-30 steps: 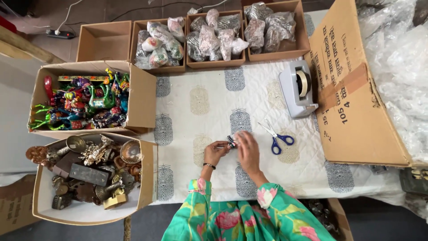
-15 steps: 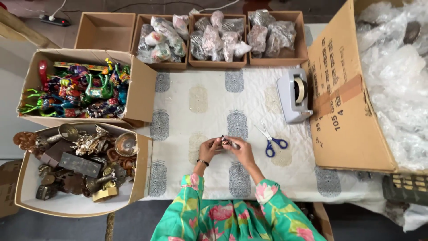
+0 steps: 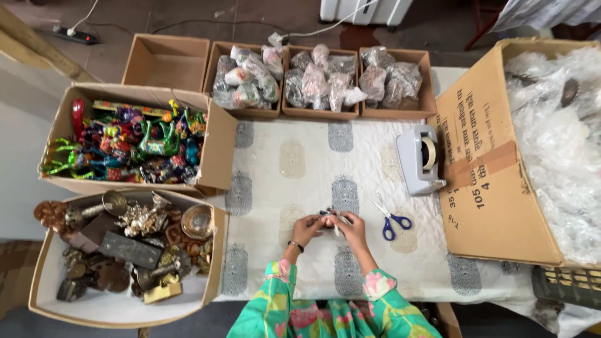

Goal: The person wraps small decorative figurines in bubble wrap, pressing the wrap around each item, and places the wrapped figurines into cardboard boxes on the table. They take new figurines from an open box and occasionally reach for bubble wrap from a large box beside them.

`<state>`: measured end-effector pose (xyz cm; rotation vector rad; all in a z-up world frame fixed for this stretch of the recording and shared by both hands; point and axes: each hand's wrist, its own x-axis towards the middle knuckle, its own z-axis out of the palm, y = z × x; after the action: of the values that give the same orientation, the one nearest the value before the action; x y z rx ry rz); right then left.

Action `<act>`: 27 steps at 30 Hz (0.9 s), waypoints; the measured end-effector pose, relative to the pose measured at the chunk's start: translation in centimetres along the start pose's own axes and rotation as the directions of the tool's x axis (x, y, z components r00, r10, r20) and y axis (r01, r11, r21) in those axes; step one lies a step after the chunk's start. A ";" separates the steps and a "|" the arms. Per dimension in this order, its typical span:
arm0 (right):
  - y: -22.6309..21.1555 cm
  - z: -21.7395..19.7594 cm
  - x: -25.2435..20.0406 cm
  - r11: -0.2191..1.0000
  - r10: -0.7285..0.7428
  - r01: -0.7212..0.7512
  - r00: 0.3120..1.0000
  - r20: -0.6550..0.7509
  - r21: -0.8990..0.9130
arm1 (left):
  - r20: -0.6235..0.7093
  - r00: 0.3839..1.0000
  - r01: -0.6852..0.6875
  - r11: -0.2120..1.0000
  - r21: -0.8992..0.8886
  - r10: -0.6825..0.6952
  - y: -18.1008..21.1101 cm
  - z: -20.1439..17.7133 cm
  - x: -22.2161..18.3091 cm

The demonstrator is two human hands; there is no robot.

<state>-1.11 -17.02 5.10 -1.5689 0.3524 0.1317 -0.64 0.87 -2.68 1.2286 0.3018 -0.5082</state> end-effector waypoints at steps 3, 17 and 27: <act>1.8 -1.7 0.1 0.989 0.132 -0.129 0.990 -0.043 0.065 | -0.020 1.000 -0.014 0.996 0.085 0.016 0.9 0.9 -0.4; 0.5 -1.3 -0.3 0.975 0.214 -0.207 0.972 -0.095 0.077 | 0.045 0.998 0.035 0.995 0.099 -0.040 0.9 0.0 0.1; 1.3 -1.1 -0.7 0.990 0.139 -0.136 0.983 -0.122 0.033 | 0.066 0.996 0.047 0.992 0.116 -0.055 1.1 -0.4 -0.1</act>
<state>-2.35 -18.04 4.12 -1.5321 0.5592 0.1366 -0.13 1.54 -1.92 1.3136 0.2482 -0.6179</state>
